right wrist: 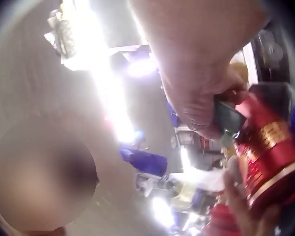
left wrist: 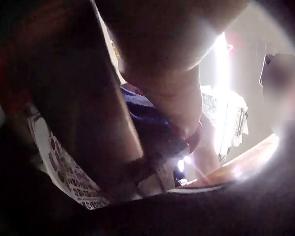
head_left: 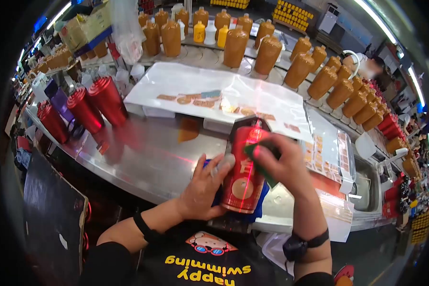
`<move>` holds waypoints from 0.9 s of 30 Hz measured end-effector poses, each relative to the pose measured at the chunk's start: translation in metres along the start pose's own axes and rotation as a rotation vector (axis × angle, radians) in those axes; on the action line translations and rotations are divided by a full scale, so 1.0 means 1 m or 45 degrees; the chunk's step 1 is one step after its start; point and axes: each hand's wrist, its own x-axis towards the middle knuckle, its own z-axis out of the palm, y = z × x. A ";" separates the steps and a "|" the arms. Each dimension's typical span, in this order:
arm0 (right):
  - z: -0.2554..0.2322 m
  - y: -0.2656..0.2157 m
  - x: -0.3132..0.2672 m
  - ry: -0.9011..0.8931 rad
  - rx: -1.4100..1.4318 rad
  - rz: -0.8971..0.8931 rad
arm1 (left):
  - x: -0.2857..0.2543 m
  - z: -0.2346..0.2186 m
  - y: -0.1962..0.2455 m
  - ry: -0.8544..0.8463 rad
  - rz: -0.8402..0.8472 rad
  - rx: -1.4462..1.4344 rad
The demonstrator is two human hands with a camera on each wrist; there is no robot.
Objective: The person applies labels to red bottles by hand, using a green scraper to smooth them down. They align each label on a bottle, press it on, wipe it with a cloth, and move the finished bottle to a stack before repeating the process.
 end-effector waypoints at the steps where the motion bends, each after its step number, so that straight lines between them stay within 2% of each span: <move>1: 0.000 -0.003 0.008 0.235 -0.100 -0.104 | 0.003 -0.004 0.002 -0.012 -0.019 0.034; 2: 0.001 0.012 0.015 0.442 -0.333 -0.194 | 0.002 -0.006 0.006 -0.006 0.001 0.074; 4: 0.002 0.006 0.009 0.467 -0.644 -0.479 | 0.004 -0.011 0.009 0.017 0.062 0.166; 6: 0.014 -0.005 -0.020 0.290 -0.754 -0.788 | 0.006 -0.014 0.010 0.034 0.132 0.186; 7: 0.019 -0.017 -0.039 0.143 -0.581 -0.784 | 0.006 -0.012 0.009 0.048 0.149 0.176; 8: 0.017 -0.028 -0.054 -0.058 -0.394 -0.696 | 0.004 -0.010 0.009 0.065 0.161 0.170; 10: 0.006 -0.030 -0.066 -0.246 0.035 -0.574 | -0.001 0.002 0.006 0.059 -0.045 0.052; 11: 0.008 -0.018 -0.070 -0.041 -0.130 -0.509 | -0.003 0.005 0.006 0.054 -0.142 -0.006; 12: 0.012 -0.010 -0.071 0.169 -0.295 -0.437 | -0.004 0.005 0.007 0.013 -0.139 0.035; 13: 0.010 -0.008 -0.073 0.205 -0.464 -0.503 | -0.003 0.003 0.008 -0.027 -0.130 0.076; 16: 0.006 -0.022 -0.086 -0.350 0.042 -0.524 | 0.003 -0.005 0.012 -0.058 -0.093 0.161; 17: 0.004 -0.022 -0.084 -0.372 0.114 -0.525 | 0.004 -0.006 0.014 -0.062 -0.080 0.180; 20: 0.006 -0.010 -0.077 0.084 0.027 -0.049 | 0.006 -0.005 0.016 -0.022 -0.058 0.197; 21: 0.008 -0.005 -0.071 0.163 -0.005 -0.113 | 0.006 -0.007 0.017 -0.040 -0.063 0.204; 24: 0.002 -0.018 -0.070 0.043 0.146 0.030 | 0.008 -0.014 0.021 -0.083 -0.039 0.265; 25: 0.006 -0.016 -0.067 -0.087 0.241 -0.087 | 0.012 -0.018 0.023 -0.086 0.000 0.315; 27: 0.013 -0.005 -0.063 0.200 0.122 0.032 | 0.014 -0.020 0.025 -0.078 0.042 0.341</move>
